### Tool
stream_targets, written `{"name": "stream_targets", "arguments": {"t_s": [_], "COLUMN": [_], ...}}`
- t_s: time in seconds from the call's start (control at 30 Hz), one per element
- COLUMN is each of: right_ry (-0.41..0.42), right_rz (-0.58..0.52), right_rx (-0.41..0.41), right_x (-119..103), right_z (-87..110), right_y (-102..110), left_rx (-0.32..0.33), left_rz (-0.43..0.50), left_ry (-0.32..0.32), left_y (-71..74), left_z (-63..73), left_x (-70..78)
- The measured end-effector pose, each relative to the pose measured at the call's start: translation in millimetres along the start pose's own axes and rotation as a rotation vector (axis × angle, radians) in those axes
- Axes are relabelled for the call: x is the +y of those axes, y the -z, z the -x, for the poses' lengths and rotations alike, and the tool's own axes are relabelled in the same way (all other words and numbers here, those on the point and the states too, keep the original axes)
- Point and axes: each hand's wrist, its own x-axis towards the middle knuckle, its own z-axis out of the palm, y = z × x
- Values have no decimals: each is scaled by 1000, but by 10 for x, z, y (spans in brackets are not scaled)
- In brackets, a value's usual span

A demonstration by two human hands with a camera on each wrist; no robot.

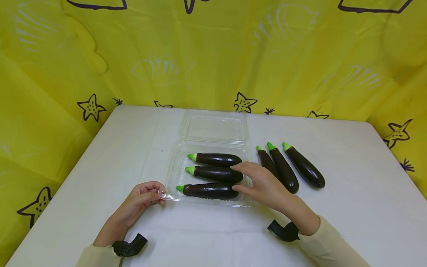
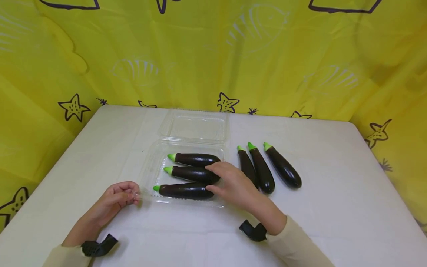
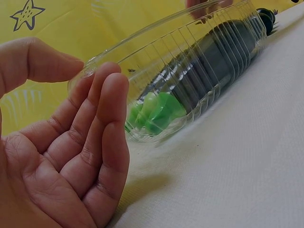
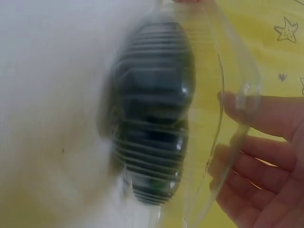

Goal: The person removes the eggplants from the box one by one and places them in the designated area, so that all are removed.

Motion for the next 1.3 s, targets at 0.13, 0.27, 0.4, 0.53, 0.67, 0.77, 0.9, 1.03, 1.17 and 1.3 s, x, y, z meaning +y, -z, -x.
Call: {"name": "stream_targets", "arguments": {"t_s": [0.13, 0.27, 0.4, 0.53, 0.67, 0.77, 0.9, 1.03, 1.17, 1.3], "right_ry": [3, 26, 58, 68, 51, 57, 104, 149, 163, 152], "right_rz": [-9, -1, 1, -11, -27, -30, -22, 4, 43, 69], "right_rx": [-61, -91, -97, -137, -197, -230, -260, -298, -339, -380], "right_x": [-31, -50, -58, -74, -89, -87, -68, -60, -80, -123], "right_z": [-16, -34, -54, -74, -101, -126, -164, -205, -243, -275], "right_y": [-38, -88, -129, -148, -149, -147, -158, -173, -174, -162], "left_rx": [5, 6, 1, -5, -10, -12, -11, -11, -11, -10], "left_rz": [-6, -4, -2, 1, 9, 6, -4, -7, -8, -8], "left_ry": [3, 0, -5, -3, 1, -6, -13, -11, -9, -7], "left_y": [-2, -1, 1, 4, 7, 6, 2, 3, 5, 3], "left_z": [1, 4, 7, 6, 1, -2, -8, -14, -14, -10], "left_x": [2, -2, -7, -10, -15, -15, -7, 1, 7, 10]}}
